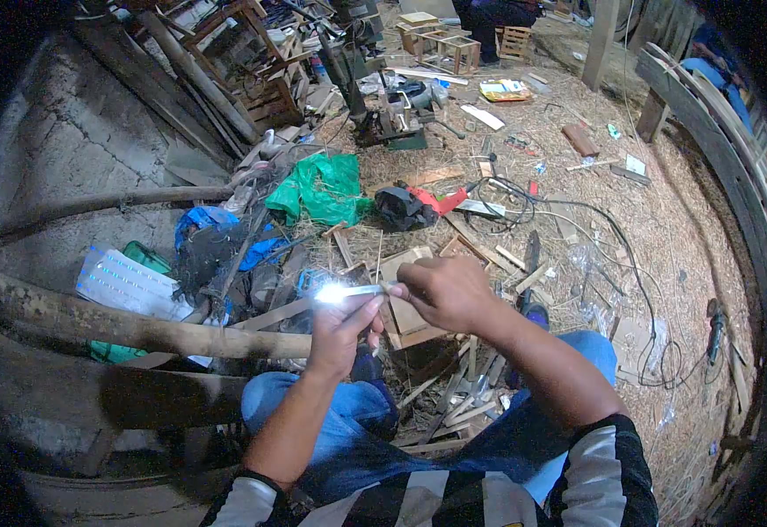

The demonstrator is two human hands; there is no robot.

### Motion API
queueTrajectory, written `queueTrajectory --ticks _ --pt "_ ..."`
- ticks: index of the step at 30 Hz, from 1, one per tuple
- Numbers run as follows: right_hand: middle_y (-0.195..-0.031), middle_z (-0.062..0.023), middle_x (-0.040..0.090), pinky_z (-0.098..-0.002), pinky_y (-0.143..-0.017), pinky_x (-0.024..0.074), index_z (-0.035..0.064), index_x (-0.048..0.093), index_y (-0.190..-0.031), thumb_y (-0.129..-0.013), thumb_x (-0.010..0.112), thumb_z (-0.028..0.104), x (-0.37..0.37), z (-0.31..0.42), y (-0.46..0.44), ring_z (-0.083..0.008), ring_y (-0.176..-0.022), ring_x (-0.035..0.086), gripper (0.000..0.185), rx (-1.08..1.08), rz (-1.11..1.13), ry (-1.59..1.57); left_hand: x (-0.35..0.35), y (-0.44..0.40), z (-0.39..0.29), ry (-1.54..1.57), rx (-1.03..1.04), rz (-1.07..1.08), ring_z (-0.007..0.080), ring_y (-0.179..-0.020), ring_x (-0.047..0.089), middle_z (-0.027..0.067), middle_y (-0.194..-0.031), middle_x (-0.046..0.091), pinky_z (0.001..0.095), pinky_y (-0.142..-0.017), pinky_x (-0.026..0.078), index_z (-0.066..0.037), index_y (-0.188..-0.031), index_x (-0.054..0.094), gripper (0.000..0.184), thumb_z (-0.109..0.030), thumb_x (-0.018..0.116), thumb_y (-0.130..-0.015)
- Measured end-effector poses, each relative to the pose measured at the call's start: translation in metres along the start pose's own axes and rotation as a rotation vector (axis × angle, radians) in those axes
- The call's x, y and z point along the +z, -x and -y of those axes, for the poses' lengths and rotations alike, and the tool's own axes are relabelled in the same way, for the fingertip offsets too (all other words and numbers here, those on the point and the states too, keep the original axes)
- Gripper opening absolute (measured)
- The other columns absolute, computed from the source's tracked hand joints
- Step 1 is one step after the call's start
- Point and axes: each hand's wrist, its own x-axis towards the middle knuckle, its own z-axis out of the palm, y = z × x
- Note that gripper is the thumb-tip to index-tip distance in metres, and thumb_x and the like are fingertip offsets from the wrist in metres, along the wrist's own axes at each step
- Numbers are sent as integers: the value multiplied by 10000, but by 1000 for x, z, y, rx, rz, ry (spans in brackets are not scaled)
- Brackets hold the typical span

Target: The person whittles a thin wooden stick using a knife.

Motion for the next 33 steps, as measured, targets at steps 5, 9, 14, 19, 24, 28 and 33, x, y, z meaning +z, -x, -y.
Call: queueTrajectory --ticks 5,9,14,19,24,28,33 --pt "-774 -120 667 -490 -589 493 127 652 -908 -968 593 427 -12 -28 -12 -368 -728 664 311 130 -77 38 0 2 -3 -13 -13 4 103 -567 563 48 -718 649 239 -513 457 45 -1115 711 249 -155 653 -978" --pt "-762 -148 639 -471 -595 463 119 663 -926 -991 570 390 -20 -37 -15 -379 -720 640 294 278 -73 69 5 3 -5 5 -71 15 100 -571 566 46 -720 653 235 -515 458 47 -1129 708 263 -165 652 -984" --pt "-760 -134 628 -472 -591 462 97 643 -952 -972 610 331 -1 -1 -1 -373 -701 634 237 -10 17 -52 5 3 -4 21 -99 -7 98 -569 560 41 -719 649 235 -521 460 42 -1140 708 266 -169 641 -992" --pt "-771 -119 646 -465 -582 464 112 654 -956 -968 613 353 -6 -8 -5 -353 -699 643 245 36 10 -6 4 4 -4 -36 -34 -10 96 -551 543 31 -706 631 234 -507 446 36 -1138 709 262 -170 647 -990" --pt "-763 -121 655 -488 -584 472 119 652 -916 -983 568 427 -8 -32 -12 -366 -715 650 327 95 -58 62 2 0 -5 21 -63 -19 97 -545 543 28 -700 626 232 -500 439 31 -1131 713 252 -164 656 -982" --pt "-744 -133 647 -502 -589 468 122 657 -905 -982 567 441 -6 -44 -14 -378 -713 645 340 174 -48 92 -1 0 -2 45 -85 -25 95 -540 548 25 -696 625 228 -490 435 27 -1129 714 251 -168 659 -980" --pt "-737 -132 638 -490 -597 460 124 664 -941 -973 595 387 1 -29 -10 -371 -712 642 274 74 -49 27 1 3 -5 39 -125 -23 88 -541 548 24 -708 635 220 -493 434 27 -1127 714 257 -176 664 -978"
